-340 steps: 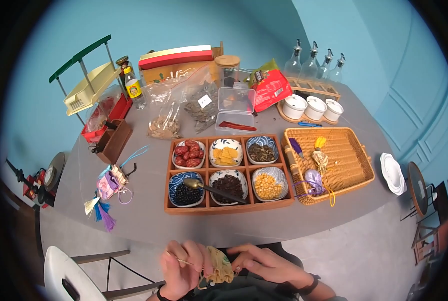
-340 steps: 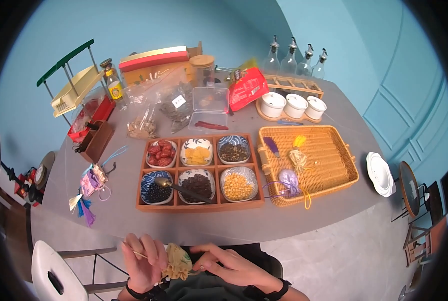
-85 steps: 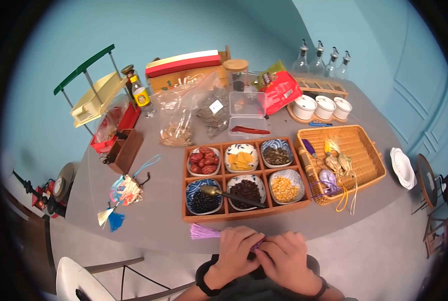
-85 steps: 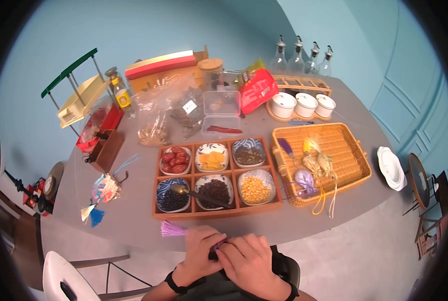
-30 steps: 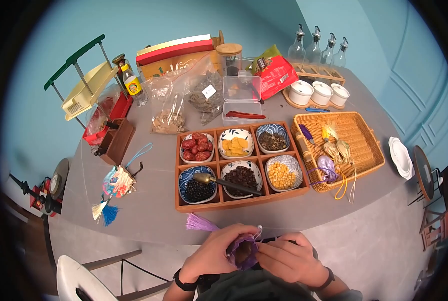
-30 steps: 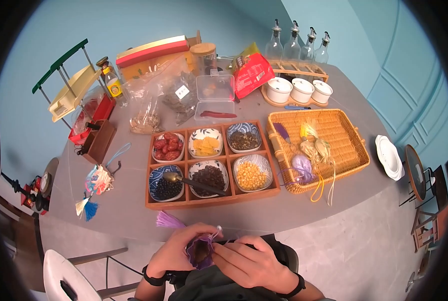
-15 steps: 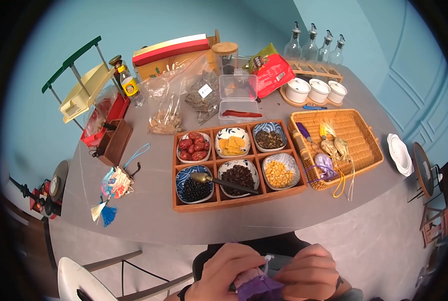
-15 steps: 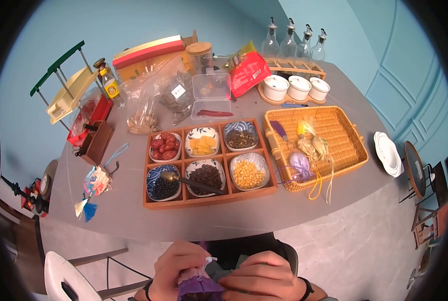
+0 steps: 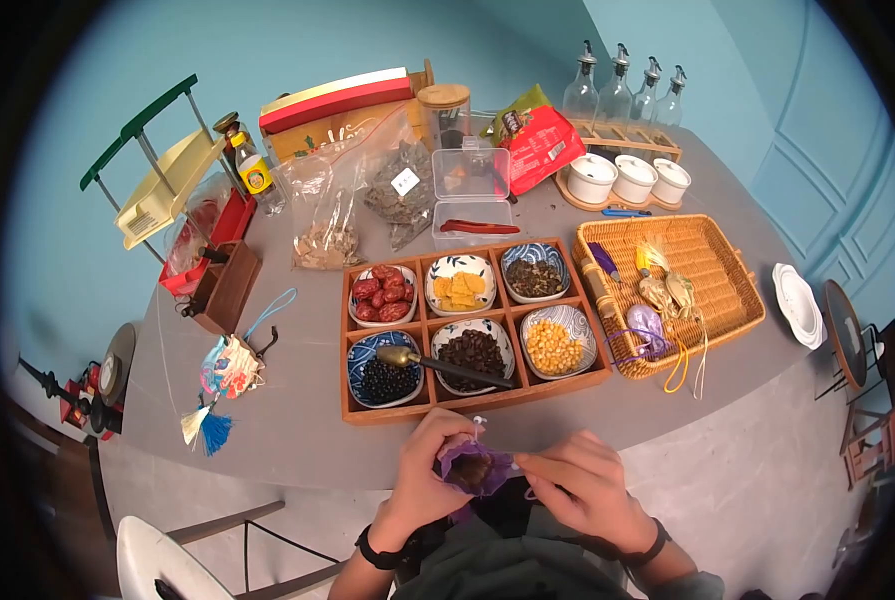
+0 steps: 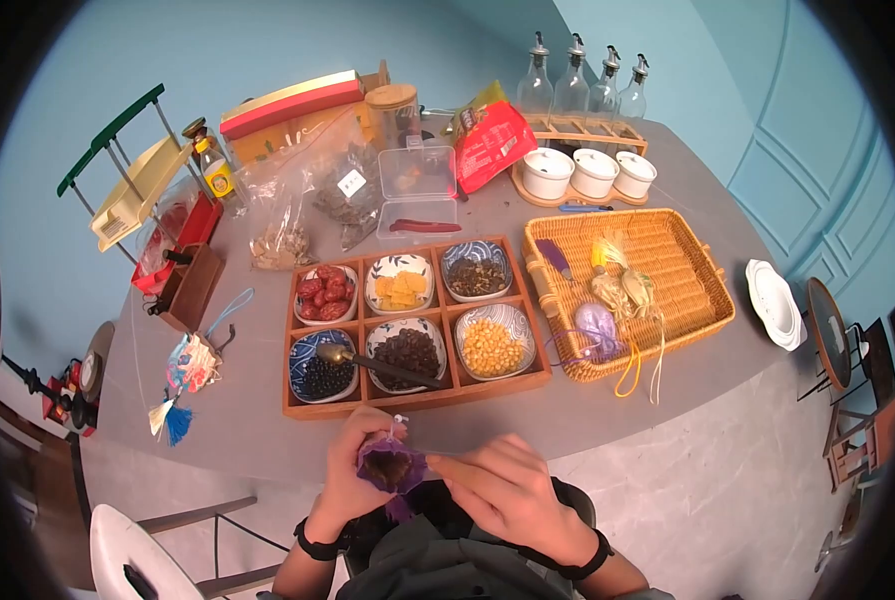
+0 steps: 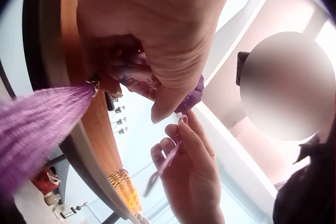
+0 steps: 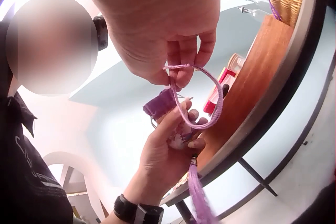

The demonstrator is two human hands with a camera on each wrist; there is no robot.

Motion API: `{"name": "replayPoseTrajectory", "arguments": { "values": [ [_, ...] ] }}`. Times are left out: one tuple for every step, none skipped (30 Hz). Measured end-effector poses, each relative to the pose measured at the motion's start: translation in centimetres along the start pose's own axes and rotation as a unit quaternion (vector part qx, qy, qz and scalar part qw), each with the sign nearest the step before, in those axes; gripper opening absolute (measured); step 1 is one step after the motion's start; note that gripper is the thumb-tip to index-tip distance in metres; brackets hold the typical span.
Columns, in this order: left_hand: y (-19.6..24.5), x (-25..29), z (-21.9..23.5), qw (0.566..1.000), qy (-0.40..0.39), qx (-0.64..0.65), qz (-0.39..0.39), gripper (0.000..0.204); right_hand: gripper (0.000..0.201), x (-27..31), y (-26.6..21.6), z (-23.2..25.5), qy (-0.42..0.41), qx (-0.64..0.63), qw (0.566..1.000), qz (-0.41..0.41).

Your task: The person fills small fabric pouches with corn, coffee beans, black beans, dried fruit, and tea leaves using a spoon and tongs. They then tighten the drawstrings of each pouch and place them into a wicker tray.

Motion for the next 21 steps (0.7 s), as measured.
{"name": "replayPoseTrajectory", "arguments": {
  "values": [
    [-0.3,0.1,0.2,1.000,0.001,0.000,0.000,0.051,0.024,0.1,0.4,-0.2,-0.014,0.015,1.000,0.005],
    [-0.6,0.2,0.3,1.000,0.002,0.019,0.017,0.052,0.025,0.2,0.6,-0.3,-0.028,0.031,0.999,0.009],
    [-0.8,0.4,0.4,0.999,0.004,0.037,0.035,0.052,0.025,0.2,0.6,-0.4,-0.029,0.031,0.999,0.009],
    [-0.9,0.5,0.5,0.999,0.006,0.038,0.035,0.052,0.028,0.2,0.7,-0.5,-0.038,0.032,0.999,0.001],
    [-1.0,0.5,0.5,0.999,-0.005,0.035,0.024,0.053,0.030,0.2,0.7,-0.7,-0.047,0.033,0.998,-0.006],
    [-1.0,0.6,0.5,0.999,-0.015,0.032,0.013,0.054,0.030,0.0,0.4,-0.6,-0.048,0.032,0.998,-0.005],
    [-1.2,0.7,0.6,0.999,-0.014,0.032,0.014,0.054,0.030,-0.5,0.0,-0.4,-0.053,0.012,0.998,-0.025],
    [-1.4,0.7,0.6,0.999,-0.017,0.044,0.008,0.055,0.030,-0.8,-0.2,-0.5,-0.058,-0.008,0.997,-0.044],
    [-1.5,0.8,0.6,0.998,-0.020,0.057,0.002,0.055,0.030,-0.9,-0.4,-0.7,-0.058,-0.008,0.997,-0.045],
    [-1.5,0.8,0.6,0.998,-0.020,0.057,0.002,0.055,0.029,-1.0,-0.5,-1.0,-0.047,-0.036,0.997,-0.056],
    [-1.5,0.8,0.6,0.996,-0.014,0.085,0.017,0.055,0.029,-1.1,-0.6,-1.1,-0.035,-0.065,0.995,-0.067],
    [-1.4,0.8,0.7,0.993,-0.007,0.112,0.032,0.055,0.029,-1.3,-0.8,-1.2,-0.035,-0.065,0.995,-0.066],
    [-1.3,0.8,0.8,0.993,-0.006,0.112,0.032,0.055,0.026,-1.5,-0.9,-1.4,-0.039,-0.066,0.996,-0.054],
    [-1.1,0.7,1.0,0.995,-0.018,0.098,0.023,0.054,0.022,-1.6,-1.0,-1.5,-0.043,-0.069,0.996,-0.041],
    [-1.0,0.6,1.0,0.996,-0.030,0.084,0.014,0.054,0.022,-1.6,-1.1,-1.6,-0.043,-0.069,0.996,-0.041],
    [-1.1,0.7,1.1,0.996,-0.029,0.083,0.015,0.054,0.021,-1.6,-1.1,-1.8,-0.047,-0.073,0.996,-0.034],
    [-1.3,0.7,1.1,0.997,-0.032,0.076,0.008,0.054,0.020,-1.6,-1.1,-1.9,-0.051,-0.075,0.995,-0.027],
    [-1.3,0.7,1.1,0.997,-0.035,0.068,0.001,0.053,0.020,-1.6,-1.0,-1.9,-0.052,-0.075,0.995,-0.027],
    [-1.2,0.7,1.1,0.997,-0.035,0.069,0.001,0.053,0.019,-1.6,-1.1,-1.8,-0.053,-0.074,0.996,-0.022],
    [-1.0,0.5,1.1,0.998,-0.041,0.056,-0.005,0.054,0.019,-1.6,-1.1,-1.8,-0.054,-0.072,0.996,-0.018],
    [-0.7,0.4,1.1,0.998,-0.046,0.042,-0.010,0.054,0.019,-1.6,-1.1,-1.7,-0.053,-0.072,0.996,-0.018]
  ]
}}
Point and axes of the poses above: each hand's wrist, its own x-axis away from the middle knuckle, its own z-axis out of the back of the hand, y = z × x, the point moved 2 cm from there along -x, towards the middle knuckle, and after that the axes turned 14 degrees about x, right-handed, at the moved point
